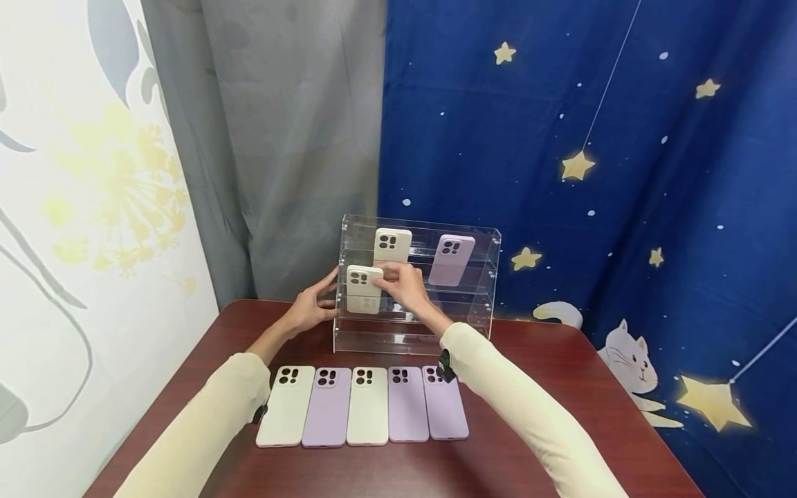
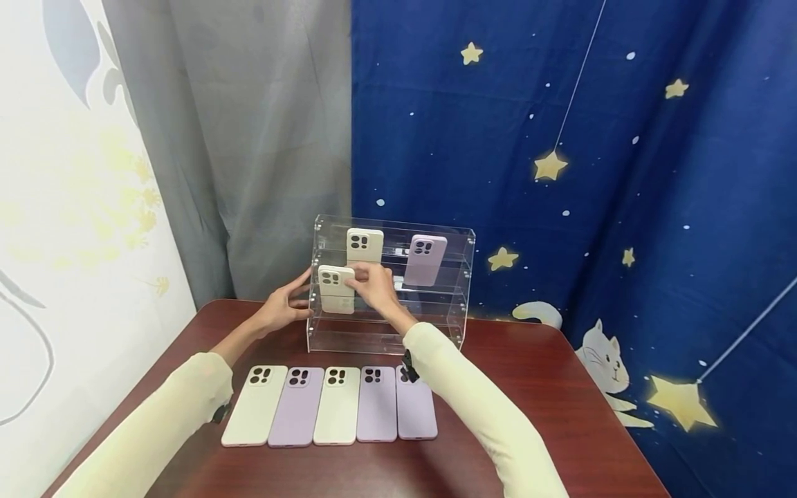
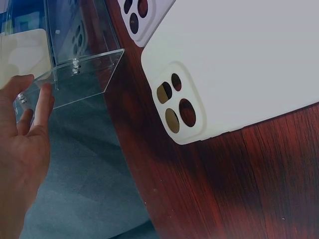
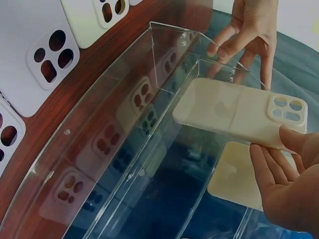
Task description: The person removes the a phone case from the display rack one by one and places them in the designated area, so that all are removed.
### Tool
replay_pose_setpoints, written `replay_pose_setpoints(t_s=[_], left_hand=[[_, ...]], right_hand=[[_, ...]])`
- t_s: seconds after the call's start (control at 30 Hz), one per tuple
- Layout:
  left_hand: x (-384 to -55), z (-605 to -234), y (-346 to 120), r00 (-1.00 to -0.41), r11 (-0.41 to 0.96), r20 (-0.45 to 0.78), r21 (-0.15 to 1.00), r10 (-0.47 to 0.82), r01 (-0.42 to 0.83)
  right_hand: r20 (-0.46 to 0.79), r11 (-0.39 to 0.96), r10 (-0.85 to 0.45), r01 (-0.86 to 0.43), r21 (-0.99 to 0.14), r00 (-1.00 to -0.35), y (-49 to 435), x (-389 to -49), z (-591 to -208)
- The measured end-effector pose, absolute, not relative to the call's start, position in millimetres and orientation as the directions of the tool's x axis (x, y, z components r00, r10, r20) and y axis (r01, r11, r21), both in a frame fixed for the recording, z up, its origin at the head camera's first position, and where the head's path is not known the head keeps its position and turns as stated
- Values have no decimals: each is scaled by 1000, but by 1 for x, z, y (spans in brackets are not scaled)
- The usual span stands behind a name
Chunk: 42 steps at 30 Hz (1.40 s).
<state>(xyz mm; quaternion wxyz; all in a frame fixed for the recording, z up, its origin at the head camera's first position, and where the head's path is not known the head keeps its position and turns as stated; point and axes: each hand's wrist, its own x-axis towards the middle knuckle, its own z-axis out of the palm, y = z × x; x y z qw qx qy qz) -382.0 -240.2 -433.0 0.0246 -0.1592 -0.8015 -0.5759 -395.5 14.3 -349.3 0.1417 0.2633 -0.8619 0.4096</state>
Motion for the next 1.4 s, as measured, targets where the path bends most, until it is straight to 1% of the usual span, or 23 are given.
replay_pose_setpoints(t_s=[0.5,0.73,0.93,1.2,1.4], left_hand=[[-383,-434,-242,-944,296,234,908,232,297],[-379,-432,-241,-946,341,229,891,227,298],[-380,-432,-241,-948,317,217,905,232,285],[-378,-431,-243,-944,327,223,897,243,296],[-376,-430,-241,-947,329,213,900,240,286]], right_hand=[[483,524,-336,-587,-618,-809,35,-395,-332],[488,509,-338,-592,-625,-805,49,-393,-320],[490,512,-336,-593,-622,-804,63,-389,-308],[499,528,-311,-584,-616,-809,87,-384,-290],[505,512,-315,-592,-623,-804,102,-382,-284]])
